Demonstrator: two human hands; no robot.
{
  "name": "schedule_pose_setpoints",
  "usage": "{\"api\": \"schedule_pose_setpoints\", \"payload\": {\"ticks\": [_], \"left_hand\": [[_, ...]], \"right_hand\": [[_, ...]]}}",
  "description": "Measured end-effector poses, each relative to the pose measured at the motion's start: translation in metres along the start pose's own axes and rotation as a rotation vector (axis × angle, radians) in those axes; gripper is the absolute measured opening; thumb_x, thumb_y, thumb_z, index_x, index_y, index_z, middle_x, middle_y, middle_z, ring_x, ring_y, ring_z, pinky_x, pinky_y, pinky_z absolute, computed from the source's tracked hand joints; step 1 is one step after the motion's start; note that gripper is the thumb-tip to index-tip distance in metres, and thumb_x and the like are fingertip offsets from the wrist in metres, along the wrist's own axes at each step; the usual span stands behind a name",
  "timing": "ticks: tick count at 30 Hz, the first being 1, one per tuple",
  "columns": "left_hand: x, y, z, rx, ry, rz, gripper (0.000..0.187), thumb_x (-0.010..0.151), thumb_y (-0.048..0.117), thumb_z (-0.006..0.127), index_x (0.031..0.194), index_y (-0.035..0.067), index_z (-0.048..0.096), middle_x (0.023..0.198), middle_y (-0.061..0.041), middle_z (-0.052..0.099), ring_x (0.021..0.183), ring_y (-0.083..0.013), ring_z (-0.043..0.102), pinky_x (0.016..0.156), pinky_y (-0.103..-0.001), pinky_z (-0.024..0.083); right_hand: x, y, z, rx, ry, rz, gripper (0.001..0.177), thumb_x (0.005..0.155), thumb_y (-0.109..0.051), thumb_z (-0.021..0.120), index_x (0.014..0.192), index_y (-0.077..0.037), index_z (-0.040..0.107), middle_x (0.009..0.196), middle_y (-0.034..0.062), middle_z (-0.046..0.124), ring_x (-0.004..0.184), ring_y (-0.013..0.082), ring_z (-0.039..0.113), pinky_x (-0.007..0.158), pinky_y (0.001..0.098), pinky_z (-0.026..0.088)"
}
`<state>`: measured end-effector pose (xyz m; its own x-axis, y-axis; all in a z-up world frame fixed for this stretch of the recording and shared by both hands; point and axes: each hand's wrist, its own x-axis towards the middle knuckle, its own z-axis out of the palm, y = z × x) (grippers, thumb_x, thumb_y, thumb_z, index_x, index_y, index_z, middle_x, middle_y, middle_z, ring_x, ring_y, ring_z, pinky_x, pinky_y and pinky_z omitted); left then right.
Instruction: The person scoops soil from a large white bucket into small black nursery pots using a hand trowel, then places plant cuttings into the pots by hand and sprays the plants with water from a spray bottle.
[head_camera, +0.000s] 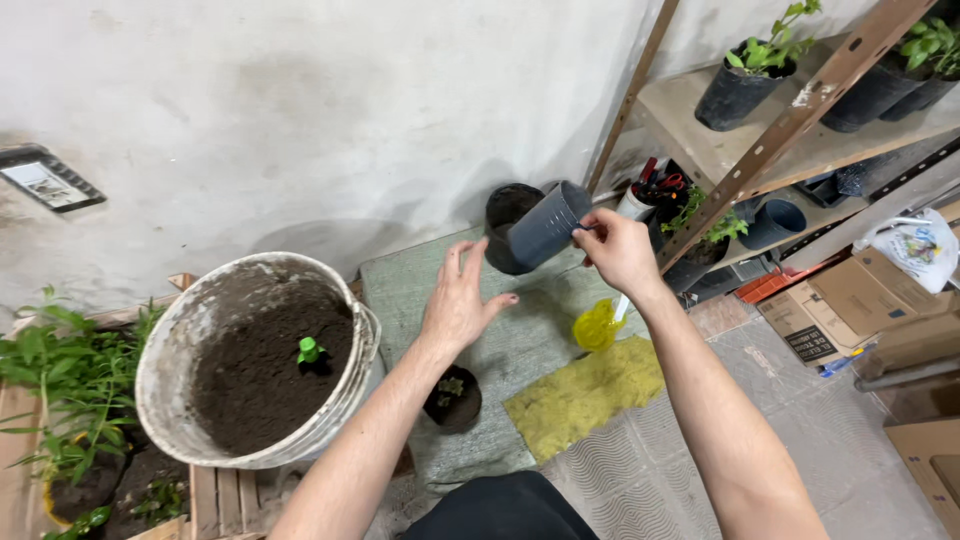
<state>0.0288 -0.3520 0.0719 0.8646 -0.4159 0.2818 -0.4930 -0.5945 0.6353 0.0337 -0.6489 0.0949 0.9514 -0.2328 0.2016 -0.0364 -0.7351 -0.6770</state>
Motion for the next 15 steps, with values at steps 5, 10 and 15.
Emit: {"api": "schedule_pose_setpoints", "payload": {"ticks": [5, 10, 15], "left_hand": [[-0.005, -0.025, 0.056, -0.046, -0.162, -0.195, 0.073, 0.098, 0.04, 0.086, 0.159, 0.01, 0.059, 0.152, -0.018, 0.054, 0.141, -0.0459, 0.067, 0.114, -0.054, 0.062], [-0.041, -0.068, 0.087, -0.05, -0.112, -0.347, 0.053, 0.098, 0.039, 0.084, 0.144, 0.014, 0.073, 0.14, -0.014, 0.068, 0.127, -0.0382, 0.077, 0.106, -0.049, 0.066], [-0.076, -0.096, 0.083, -0.026, 0.0, -0.541, 0.038, 0.1, 0.034, 0.082, 0.132, 0.014, 0.08, 0.131, -0.014, 0.074, 0.124, -0.0387, 0.078, 0.109, -0.052, 0.064]], "right_hand": [[0.101, 0.128, 0.016, -0.421, 0.017, -0.054, 0.015, 0.105, -0.034, 0.077, 0.117, -0.027, 0.083, 0.107, -0.0013, 0.087, 0.101, 0.0315, 0.084, 0.089, 0.049, 0.068], [0.171, 0.192, 0.046, -0.461, -0.057, 0.041, 0.015, 0.106, -0.03, 0.077, 0.12, -0.026, 0.082, 0.113, 0.0032, 0.086, 0.109, 0.0374, 0.083, 0.094, 0.0532, 0.068], [0.211, 0.223, 0.076, -0.433, -0.091, 0.127, 0.017, 0.107, -0.034, 0.076, 0.122, -0.03, 0.082, 0.117, 0.003, 0.086, 0.116, 0.0389, 0.081, 0.103, 0.0538, 0.065]]}}
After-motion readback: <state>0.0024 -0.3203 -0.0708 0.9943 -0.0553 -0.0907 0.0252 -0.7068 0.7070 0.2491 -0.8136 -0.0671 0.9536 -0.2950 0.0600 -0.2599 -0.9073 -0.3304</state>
